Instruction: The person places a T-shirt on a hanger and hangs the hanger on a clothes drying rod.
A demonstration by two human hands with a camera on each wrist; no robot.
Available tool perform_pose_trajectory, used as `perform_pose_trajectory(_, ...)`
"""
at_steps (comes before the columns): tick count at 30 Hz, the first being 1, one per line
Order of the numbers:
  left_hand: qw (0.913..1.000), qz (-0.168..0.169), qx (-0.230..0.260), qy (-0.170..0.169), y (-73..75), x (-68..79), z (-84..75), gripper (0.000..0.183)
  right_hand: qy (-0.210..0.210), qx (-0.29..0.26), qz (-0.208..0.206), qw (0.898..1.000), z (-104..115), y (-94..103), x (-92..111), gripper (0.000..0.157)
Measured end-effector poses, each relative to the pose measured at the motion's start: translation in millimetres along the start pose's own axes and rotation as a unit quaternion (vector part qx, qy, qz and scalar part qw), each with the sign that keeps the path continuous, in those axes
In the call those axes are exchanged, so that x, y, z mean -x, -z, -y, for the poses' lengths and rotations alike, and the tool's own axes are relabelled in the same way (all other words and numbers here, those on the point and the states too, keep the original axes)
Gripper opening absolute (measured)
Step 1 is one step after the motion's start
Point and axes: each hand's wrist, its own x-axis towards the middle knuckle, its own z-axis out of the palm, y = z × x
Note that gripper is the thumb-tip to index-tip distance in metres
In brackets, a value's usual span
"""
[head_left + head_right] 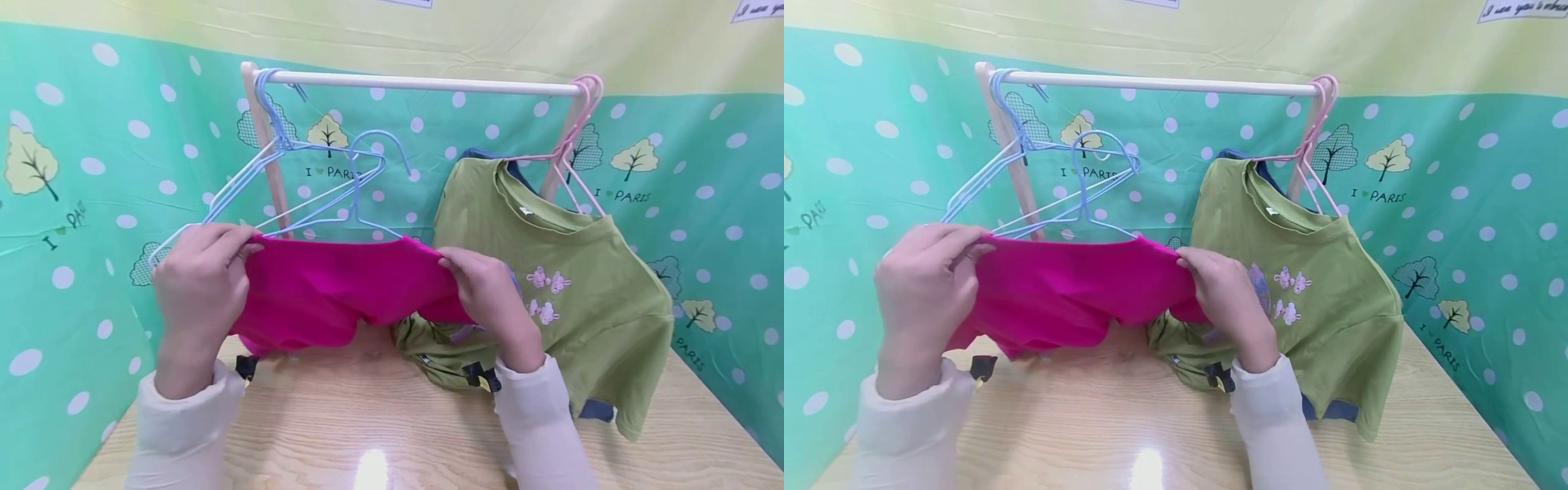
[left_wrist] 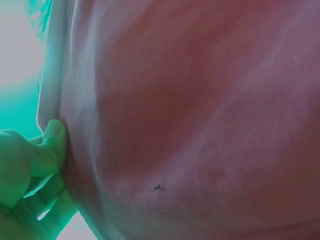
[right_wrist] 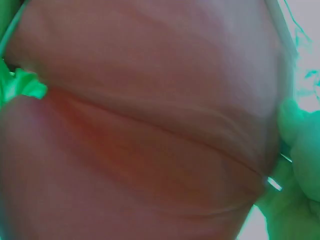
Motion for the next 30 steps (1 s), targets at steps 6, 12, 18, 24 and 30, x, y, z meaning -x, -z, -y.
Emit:
perform_pose_trajectory(6,0.9999,0.009,0.007,0.000,1.4,0.1,2.7,0.011,-0.024,-0.095,0.064,0.993,-1.6,8.8,1.7,0.022)
perform_pose_trajectory(12,0.9998,0.006,0.007,0.016,4.6,-0.6,8.4,0.011,0.000,-0.093,0.043,0.995,-2.2,7.9,-0.4,0.029)
perform_pose_trajectory(18,0.9988,-0.001,0.002,0.049,12.4,-1.2,16.9,0.011,0.007,-0.039,0.022,0.999,-0.3,6.7,-2.6,0.031)
perform_pose_trajectory(24,0.9986,0.022,-0.012,0.048,16.4,-2.2,20.5,0.013,-0.009,-0.010,0.058,0.998,2.2,6.9,-1.1,0.024)
perform_pose_trajectory(30,0.9989,0.025,-0.005,0.039,15.2,-1.2,27.0,0.010,-0.025,-0.061,0.111,0.992,-3.3,11.3,1.1,0.023)
